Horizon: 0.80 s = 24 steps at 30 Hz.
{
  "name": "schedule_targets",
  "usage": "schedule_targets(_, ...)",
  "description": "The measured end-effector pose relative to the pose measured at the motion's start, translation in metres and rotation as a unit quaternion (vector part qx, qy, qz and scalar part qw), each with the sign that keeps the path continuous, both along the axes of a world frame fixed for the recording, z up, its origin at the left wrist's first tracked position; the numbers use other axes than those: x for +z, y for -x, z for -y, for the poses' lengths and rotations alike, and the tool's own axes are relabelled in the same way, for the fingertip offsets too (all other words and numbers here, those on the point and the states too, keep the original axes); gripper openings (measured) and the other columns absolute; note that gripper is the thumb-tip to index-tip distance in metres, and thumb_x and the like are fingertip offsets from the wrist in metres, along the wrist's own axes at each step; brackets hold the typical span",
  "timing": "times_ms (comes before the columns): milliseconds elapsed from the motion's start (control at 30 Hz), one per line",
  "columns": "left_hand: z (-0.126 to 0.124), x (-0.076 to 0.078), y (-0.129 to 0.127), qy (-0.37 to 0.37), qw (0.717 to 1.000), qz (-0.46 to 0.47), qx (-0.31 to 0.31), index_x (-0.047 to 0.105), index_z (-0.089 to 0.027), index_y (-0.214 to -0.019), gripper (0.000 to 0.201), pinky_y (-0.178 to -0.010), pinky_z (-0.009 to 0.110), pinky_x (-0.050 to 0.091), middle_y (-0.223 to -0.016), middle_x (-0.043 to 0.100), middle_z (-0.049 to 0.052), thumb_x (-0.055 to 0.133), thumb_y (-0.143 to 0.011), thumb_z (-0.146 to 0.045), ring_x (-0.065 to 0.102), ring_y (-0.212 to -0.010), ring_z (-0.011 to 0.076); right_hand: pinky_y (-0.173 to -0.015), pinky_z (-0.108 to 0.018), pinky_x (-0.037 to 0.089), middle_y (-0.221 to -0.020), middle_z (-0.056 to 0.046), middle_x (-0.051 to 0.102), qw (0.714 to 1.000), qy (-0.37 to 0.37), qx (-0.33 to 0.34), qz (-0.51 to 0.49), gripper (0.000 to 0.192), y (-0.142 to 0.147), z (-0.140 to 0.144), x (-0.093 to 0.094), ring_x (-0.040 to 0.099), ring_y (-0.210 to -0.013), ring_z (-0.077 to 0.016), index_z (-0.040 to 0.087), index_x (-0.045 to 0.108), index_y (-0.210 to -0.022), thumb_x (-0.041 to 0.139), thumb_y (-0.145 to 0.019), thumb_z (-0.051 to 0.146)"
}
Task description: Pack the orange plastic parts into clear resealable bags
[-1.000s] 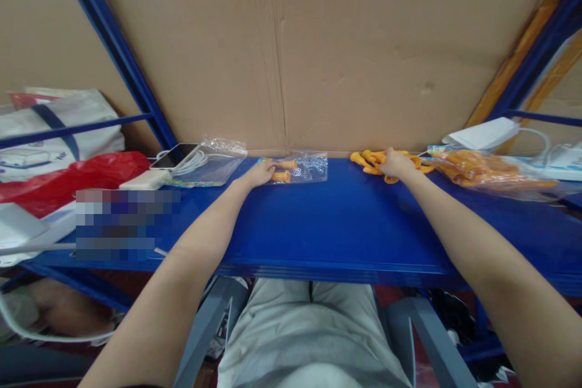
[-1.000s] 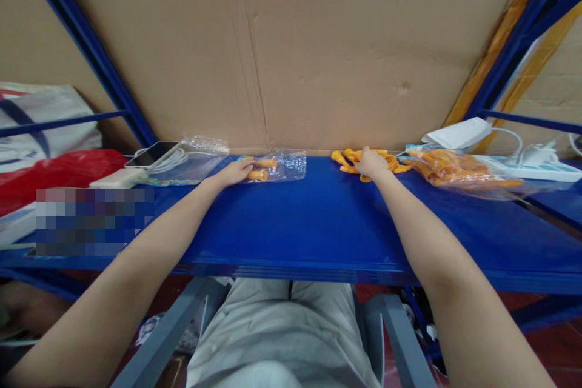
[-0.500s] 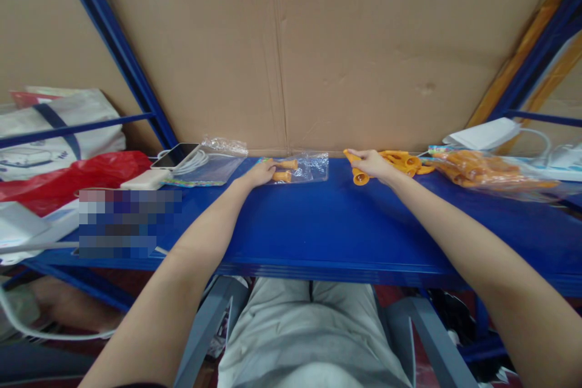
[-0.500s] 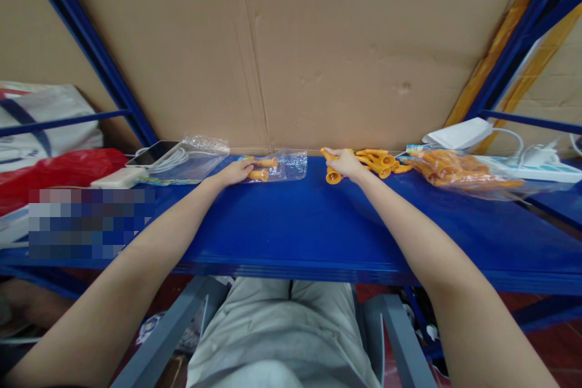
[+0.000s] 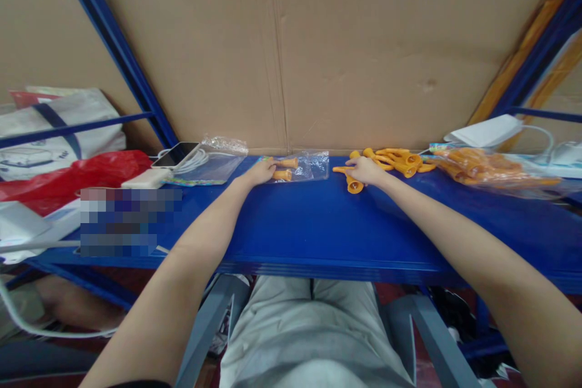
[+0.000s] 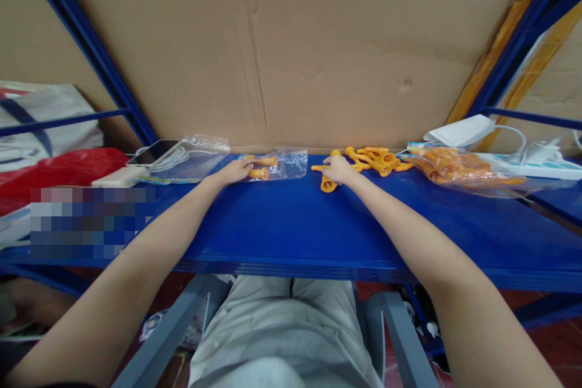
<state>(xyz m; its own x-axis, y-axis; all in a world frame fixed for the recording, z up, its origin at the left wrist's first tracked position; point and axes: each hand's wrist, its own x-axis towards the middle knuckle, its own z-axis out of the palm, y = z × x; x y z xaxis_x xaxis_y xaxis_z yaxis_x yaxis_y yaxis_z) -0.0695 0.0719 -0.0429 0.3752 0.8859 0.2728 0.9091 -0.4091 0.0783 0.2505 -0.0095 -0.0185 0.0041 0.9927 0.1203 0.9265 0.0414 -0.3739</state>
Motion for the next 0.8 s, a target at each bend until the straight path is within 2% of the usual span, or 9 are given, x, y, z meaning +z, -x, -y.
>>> schedule_targets(67, 0.0, 0.0, 0.0, 0.001, 1.0, -0.002, 0.003, 0.064, -0.022, -0.132, 0.046, -0.112, 0.03, 0.041, -0.134, 0.067, 0.002, 0.038, -0.096, -0.024, 0.06, -0.125, 0.0201, -0.075, -0.036, 0.056, -0.087, -0.014, 0.075, 0.999, -0.02, 0.017, 0.026, 0.045, -0.003, -0.003, -0.002, 0.072, -0.072, -0.0244, 0.008, 0.064, -0.133, 0.053, -0.09, 0.017)
schedule_targets(133, -0.001, 0.0, 0.0, 0.005, 1.0, -0.001, 0.004, 0.064, -0.022, -0.133, 0.046, -0.113, 0.03, 0.041, -0.135, 0.066, 0.001, 0.037, -0.096, -0.025, 0.059, -0.126, 0.0198, -0.088, -0.036, 0.053, -0.107, -0.016, 0.074, 0.991, -0.091, 0.056, 0.084, 0.044, -0.01, -0.006, -0.005, 0.071, -0.095, -0.0257, 0.01, 0.068, -0.129, 0.048, -0.089, 0.01)
schedule_targets(200, 0.0, 0.001, 0.0, 0.009, 1.0, 0.0, 0.005, 0.064, -0.023, -0.133, 0.046, -0.113, 0.03, 0.04, -0.136, 0.065, 0.001, 0.037, -0.096, -0.025, 0.059, -0.127, 0.0196, -0.097, -0.04, 0.049, -0.131, -0.016, 0.065, 0.967, -0.157, 0.118, 0.16, 0.049, -0.018, -0.01, -0.009, 0.063, -0.116, -0.0281, 0.015, 0.068, -0.13, 0.045, -0.087, 0.006)
schedule_targets(267, 0.0, 0.001, 0.0, 0.012, 1.0, 0.001, 0.006, 0.064, -0.023, -0.133, 0.046, -0.113, 0.029, 0.04, -0.136, 0.065, 0.0, 0.038, -0.096, -0.025, 0.058, -0.128, 0.0192, -0.098, -0.046, 0.046, -0.146, -0.013, 0.055, 0.941, -0.181, 0.173, 0.225, 0.052, -0.025, -0.012, -0.011, 0.053, -0.128, -0.0313, 0.023, 0.066, -0.133, 0.045, -0.088, 0.006)
schedule_targets(333, 0.0, 0.002, 0.0, 0.01, 1.0, 0.004, 0.004, 0.064, -0.024, -0.134, 0.046, -0.113, 0.029, 0.04, -0.136, 0.065, 0.0, 0.038, -0.095, -0.025, 0.058, -0.128, 0.0191, -0.097, -0.05, 0.045, -0.153, -0.01, 0.047, 0.926, -0.173, 0.208, 0.264, 0.052, -0.03, -0.012, -0.013, 0.049, -0.132, -0.0333, 0.029, 0.066, -0.133, 0.045, -0.09, 0.009)
schedule_targets(400, 0.001, 0.002, 0.0, 0.009, 1.0, 0.007, 0.002, 0.064, -0.024, -0.134, 0.047, -0.113, 0.03, 0.04, -0.135, 0.066, 0.001, 0.038, -0.095, -0.025, 0.058, -0.128, 0.0196, -0.097, -0.051, 0.043, -0.154, -0.01, 0.046, 0.919, -0.157, 0.225, 0.282, 0.048, -0.031, -0.012, -0.013, 0.048, -0.132, -0.0331, 0.03, 0.069, -0.129, 0.046, -0.092, 0.012)
schedule_targets(600, 0.003, 0.002, -0.001, 0.009, 1.0, 0.01, 0.002, 0.064, -0.021, -0.133, 0.047, -0.113, 0.031, 0.041, -0.135, 0.066, 0.003, 0.037, -0.094, -0.024, 0.058, -0.128, 0.0203, -0.103, -0.047, 0.034, -0.134, -0.012, 0.063, 0.913, -0.176, 0.222, 0.295, 0.029, -0.028, -0.009, -0.009, 0.047, -0.131, -0.0303, 0.022, 0.077, -0.106, 0.053, -0.09, 0.018)
schedule_targets(800, 0.003, 0.003, -0.003, 0.008, 1.0, 0.005, 0.007, 0.065, -0.021, -0.132, 0.046, -0.112, 0.029, 0.041, -0.134, 0.066, 0.003, 0.037, -0.095, -0.023, 0.059, -0.127, 0.0197, -0.09, -0.039, 0.035, -0.123, -0.015, 0.066, 0.923, -0.147, 0.186, 0.302, 0.026, -0.027, -0.005, -0.005, 0.052, -0.117, -0.0293, 0.016, 0.076, -0.095, 0.052, -0.091, 0.025)
